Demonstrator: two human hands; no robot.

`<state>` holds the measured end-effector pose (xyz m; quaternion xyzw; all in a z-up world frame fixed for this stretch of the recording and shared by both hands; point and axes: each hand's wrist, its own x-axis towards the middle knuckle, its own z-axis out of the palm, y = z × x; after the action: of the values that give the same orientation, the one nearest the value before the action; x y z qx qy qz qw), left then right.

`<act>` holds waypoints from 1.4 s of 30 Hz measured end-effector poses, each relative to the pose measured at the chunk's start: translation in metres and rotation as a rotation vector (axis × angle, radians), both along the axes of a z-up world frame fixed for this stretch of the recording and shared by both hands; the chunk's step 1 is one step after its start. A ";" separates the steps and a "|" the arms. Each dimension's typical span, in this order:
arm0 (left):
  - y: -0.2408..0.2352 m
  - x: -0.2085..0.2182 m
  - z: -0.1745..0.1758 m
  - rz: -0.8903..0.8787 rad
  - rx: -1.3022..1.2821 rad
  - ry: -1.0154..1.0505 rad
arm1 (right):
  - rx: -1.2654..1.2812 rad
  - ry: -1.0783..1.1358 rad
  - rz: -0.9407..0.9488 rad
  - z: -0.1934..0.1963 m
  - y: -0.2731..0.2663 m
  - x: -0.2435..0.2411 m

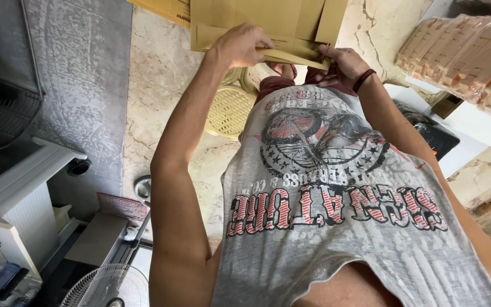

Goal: Folding flat cardboard templates into boxes and stacking them in a packaging area.

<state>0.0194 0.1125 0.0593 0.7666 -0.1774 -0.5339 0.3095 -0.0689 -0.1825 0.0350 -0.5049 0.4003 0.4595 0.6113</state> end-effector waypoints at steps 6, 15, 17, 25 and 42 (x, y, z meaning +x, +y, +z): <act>0.018 -0.054 -0.078 -0.303 0.022 -0.657 | 0.017 -0.023 -0.061 -0.001 0.001 -0.004; 0.031 -0.072 -0.074 -0.086 -0.070 -1.290 | -0.014 -0.039 -0.020 0.004 0.002 -0.002; 0.030 -0.071 -0.070 -0.106 -0.069 -1.318 | -0.011 -0.040 0.005 0.000 0.001 -0.003; 0.033 -0.078 -0.087 -0.150 -0.070 -1.089 | -0.011 -0.050 0.016 -0.005 -0.002 -0.004; 0.033 -0.057 -0.049 -0.056 -0.045 -0.428 | -0.055 -0.061 0.083 -0.009 -0.004 -0.005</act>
<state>-0.0377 0.1457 0.0098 0.8502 -0.2721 -0.3634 0.2667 -0.0742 -0.1863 0.0259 -0.5514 0.3730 0.4576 0.5894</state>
